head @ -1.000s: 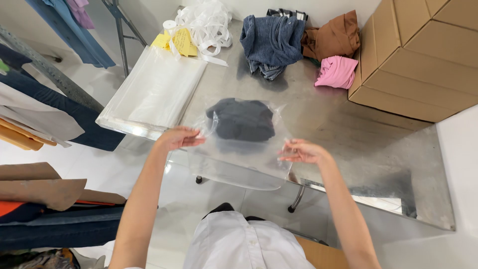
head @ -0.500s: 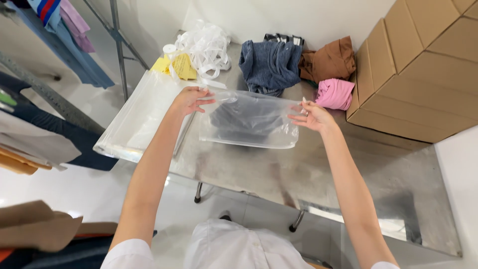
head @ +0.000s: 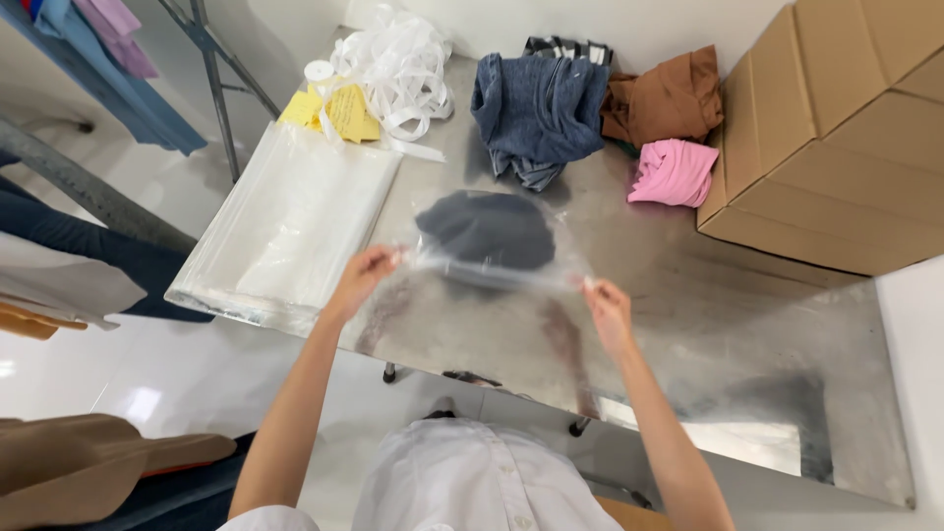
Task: The person places a folded black garment into a clear plastic bag, seals it, and sets it on a metal table. They then open a cardboard box, place the bagged garment inside, close the box, and tie a white ribbon around it.
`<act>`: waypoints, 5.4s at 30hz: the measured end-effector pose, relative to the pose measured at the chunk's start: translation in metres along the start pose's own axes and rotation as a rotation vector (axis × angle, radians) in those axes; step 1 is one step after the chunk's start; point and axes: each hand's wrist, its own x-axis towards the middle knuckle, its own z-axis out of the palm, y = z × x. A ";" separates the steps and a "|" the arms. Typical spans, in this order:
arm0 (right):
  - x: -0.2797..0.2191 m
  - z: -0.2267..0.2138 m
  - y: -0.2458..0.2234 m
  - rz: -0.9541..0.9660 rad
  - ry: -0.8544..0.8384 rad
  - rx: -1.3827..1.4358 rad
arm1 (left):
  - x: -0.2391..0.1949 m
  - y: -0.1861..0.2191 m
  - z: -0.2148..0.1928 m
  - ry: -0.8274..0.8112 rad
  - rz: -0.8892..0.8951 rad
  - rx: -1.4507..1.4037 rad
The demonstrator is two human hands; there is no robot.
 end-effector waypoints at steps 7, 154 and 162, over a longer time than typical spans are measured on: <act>-0.089 0.040 -0.057 0.265 0.015 -0.236 | -0.048 -0.034 -0.032 -0.211 -0.525 0.116; -0.062 0.044 0.011 0.105 0.277 -0.482 | -0.057 -0.045 0.030 0.241 -0.467 -0.313; -0.098 0.065 0.005 -0.390 0.149 -1.076 | -0.019 -0.166 0.019 0.139 -0.193 0.493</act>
